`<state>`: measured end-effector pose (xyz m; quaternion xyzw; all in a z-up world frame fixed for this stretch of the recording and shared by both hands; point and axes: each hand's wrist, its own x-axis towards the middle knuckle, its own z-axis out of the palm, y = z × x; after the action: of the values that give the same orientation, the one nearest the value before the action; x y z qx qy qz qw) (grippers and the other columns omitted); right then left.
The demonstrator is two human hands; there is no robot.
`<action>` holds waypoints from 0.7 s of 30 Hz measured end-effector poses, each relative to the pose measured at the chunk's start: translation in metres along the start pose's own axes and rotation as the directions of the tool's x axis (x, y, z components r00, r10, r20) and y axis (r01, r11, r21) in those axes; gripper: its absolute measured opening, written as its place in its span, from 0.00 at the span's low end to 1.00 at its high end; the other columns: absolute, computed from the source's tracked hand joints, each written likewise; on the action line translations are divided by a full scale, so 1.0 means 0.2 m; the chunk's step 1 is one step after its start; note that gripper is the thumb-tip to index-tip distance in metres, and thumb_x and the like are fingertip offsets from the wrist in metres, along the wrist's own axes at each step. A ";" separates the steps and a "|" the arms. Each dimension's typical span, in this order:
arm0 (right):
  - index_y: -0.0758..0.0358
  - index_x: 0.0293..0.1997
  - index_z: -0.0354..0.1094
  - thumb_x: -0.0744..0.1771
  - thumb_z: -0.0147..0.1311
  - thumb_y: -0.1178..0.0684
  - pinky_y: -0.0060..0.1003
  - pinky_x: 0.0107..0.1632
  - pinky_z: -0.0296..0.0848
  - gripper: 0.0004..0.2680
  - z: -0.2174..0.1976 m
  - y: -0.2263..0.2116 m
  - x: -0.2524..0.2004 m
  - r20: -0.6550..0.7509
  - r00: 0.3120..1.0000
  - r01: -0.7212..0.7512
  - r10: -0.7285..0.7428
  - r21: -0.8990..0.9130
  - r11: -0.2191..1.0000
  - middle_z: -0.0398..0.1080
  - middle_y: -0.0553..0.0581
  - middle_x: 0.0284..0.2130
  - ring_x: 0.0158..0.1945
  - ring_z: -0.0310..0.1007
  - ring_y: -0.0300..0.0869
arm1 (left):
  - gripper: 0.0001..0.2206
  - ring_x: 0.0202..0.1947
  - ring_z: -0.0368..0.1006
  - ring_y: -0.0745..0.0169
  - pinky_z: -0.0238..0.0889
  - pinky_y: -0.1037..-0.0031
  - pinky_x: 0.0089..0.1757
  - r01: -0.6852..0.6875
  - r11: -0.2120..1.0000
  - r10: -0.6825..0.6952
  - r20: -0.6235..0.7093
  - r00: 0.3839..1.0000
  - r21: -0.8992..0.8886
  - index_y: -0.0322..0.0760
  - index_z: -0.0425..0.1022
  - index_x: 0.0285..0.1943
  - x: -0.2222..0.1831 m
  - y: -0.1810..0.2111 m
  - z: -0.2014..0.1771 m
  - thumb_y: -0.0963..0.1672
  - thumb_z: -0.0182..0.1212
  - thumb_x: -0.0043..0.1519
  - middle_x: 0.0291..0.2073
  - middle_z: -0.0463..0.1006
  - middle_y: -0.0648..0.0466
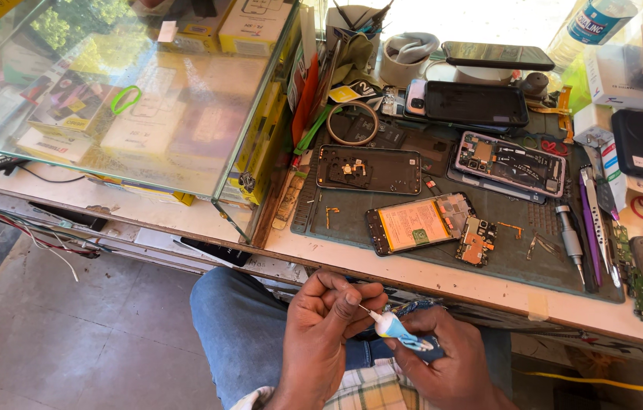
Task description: The person is repairing a smartphone by handling its internal components. They remove the motherboard, apply adhesive to the battery, and use a screwdriver to adjust parts within the device's chassis.
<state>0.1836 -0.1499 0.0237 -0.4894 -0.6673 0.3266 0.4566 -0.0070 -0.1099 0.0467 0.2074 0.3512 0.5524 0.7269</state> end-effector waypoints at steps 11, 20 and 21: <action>0.62 0.39 0.69 0.58 0.66 0.57 0.39 0.36 0.80 0.11 -0.06 -0.07 0.02 0.008 0.998 0.063 -0.063 -0.216 0.974 0.80 0.59 0.34 0.35 0.83 0.45 | 0.17 0.55 0.76 0.62 0.67 0.73 0.56 -0.070 0.973 0.016 0.240 0.971 0.220 0.28 0.70 0.63 -0.03 -0.04 0.05 0.41 0.58 0.66 0.54 0.82 0.41; 0.66 0.42 0.68 0.64 0.62 0.62 0.38 0.38 0.81 0.07 -0.12 -0.05 -0.03 -0.024 1.000 -0.002 0.002 0.027 1.000 0.79 0.60 0.34 0.39 0.83 0.39 | 0.17 0.53 0.79 0.57 0.70 0.68 0.53 -0.072 0.953 -0.009 0.265 0.964 0.294 0.22 0.75 0.56 0.06 -0.15 -0.03 0.41 0.65 0.61 0.52 0.83 0.39; 0.65 0.43 0.68 0.64 0.64 0.62 0.38 0.39 0.80 0.08 -0.16 -0.06 -0.02 -0.038 0.990 0.131 -0.136 -0.112 0.985 0.79 0.60 0.35 0.40 0.81 0.40 | 0.14 0.48 0.79 0.57 0.71 0.67 0.49 -0.044 0.952 -0.028 0.228 0.973 0.304 0.20 0.76 0.52 0.07 -0.18 -0.06 0.40 0.66 0.61 0.50 0.84 0.37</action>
<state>0.2097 -0.1574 0.0454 -0.4753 -0.7048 0.2470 0.4651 0.0094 -0.1088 0.0092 0.3819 0.3457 0.4665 0.7191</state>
